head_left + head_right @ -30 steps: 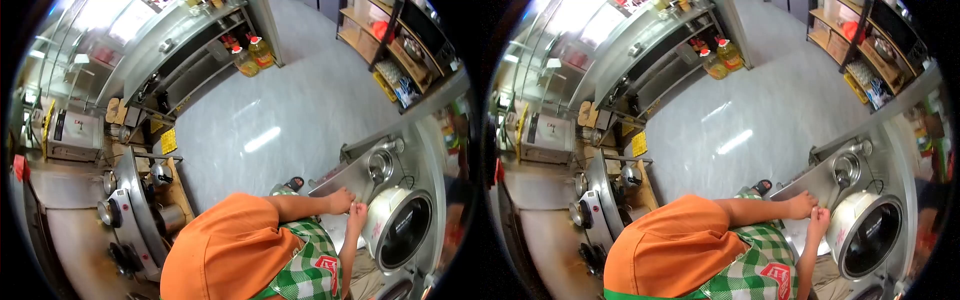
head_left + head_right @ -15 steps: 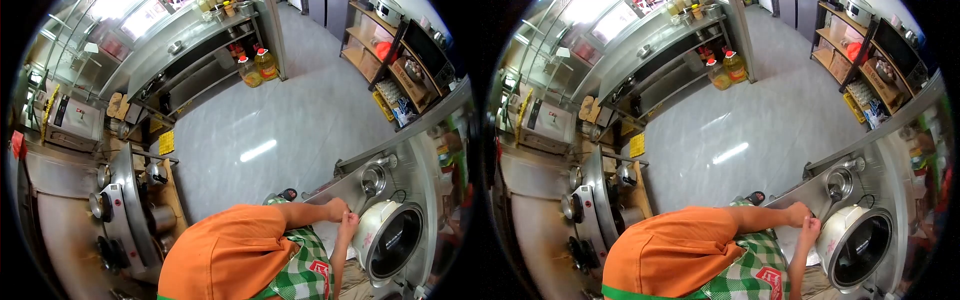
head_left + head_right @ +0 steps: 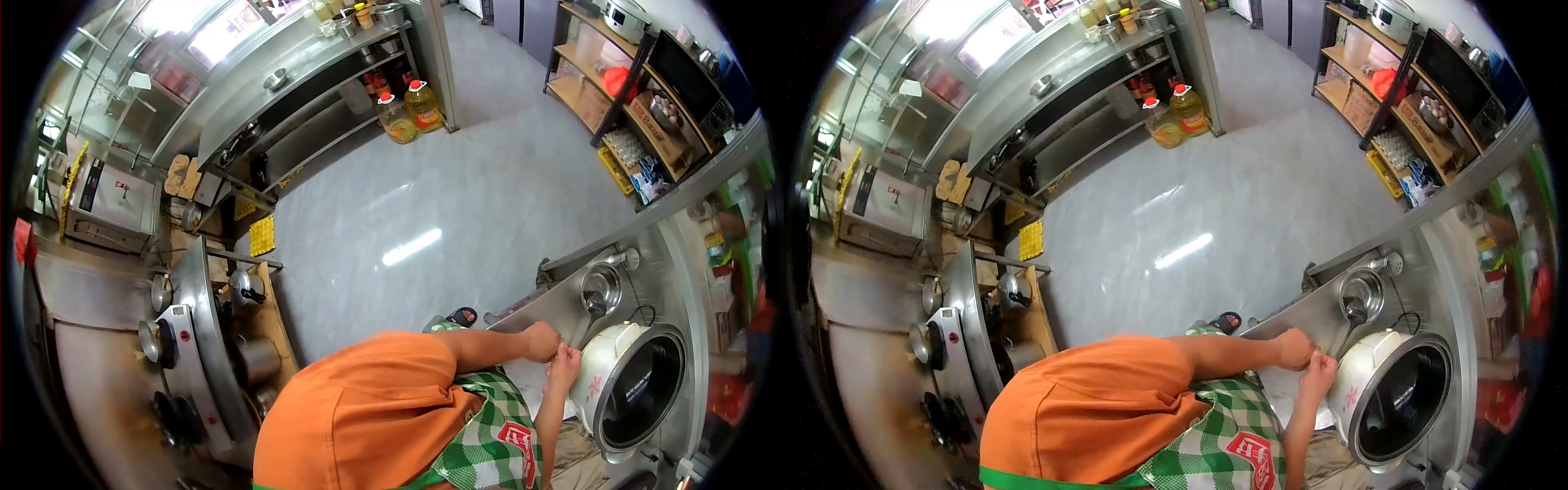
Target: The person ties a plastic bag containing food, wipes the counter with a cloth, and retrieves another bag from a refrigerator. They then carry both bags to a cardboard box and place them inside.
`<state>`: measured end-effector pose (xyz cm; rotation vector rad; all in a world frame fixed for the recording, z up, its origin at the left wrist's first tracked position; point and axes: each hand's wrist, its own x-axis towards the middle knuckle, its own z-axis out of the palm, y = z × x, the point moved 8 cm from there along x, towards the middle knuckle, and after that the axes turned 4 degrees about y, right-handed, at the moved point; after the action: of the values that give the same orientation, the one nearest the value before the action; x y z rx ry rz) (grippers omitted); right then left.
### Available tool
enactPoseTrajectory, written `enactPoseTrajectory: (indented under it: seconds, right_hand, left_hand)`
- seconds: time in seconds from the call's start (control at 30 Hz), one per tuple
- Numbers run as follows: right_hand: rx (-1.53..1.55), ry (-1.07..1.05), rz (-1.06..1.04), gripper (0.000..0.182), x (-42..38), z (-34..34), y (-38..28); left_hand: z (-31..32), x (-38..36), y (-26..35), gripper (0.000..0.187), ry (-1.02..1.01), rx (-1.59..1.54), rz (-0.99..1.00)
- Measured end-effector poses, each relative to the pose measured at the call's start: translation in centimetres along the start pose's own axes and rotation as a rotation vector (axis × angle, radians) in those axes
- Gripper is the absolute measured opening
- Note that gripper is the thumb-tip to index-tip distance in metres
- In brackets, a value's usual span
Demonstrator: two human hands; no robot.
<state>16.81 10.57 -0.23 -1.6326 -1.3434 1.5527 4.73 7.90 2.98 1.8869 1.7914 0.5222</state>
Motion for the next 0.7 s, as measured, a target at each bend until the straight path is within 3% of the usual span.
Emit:
enactPoseTrajectory:
  seconds: [0.2,0.37,0.43,0.7]
  right_hand:
    - [0.025,-0.013,0.065,0.023,-0.9,0.8,-0.6]
    - [-0.011,0.019,-0.071,0.026,-0.7,0.7,0.1]
    - [-0.169,0.073,-0.243,0.026,-1.5,0.9,-1.3]
    - [-0.205,0.102,-0.176,0.037,-3.1,0.7,-2.3]
  left_hand:
    - [2.4,-0.4,-1.0,0.02,-0.105,-0.016,-0.049]
    - [2.1,-1.2,-0.7,0.019,-0.141,0.009,-0.051]
    - [3.0,-1.2,-1.1,0.02,-0.113,-0.025,-0.052]
    - [4.2,-0.7,-1.0,0.022,-0.212,0.04,0.009]
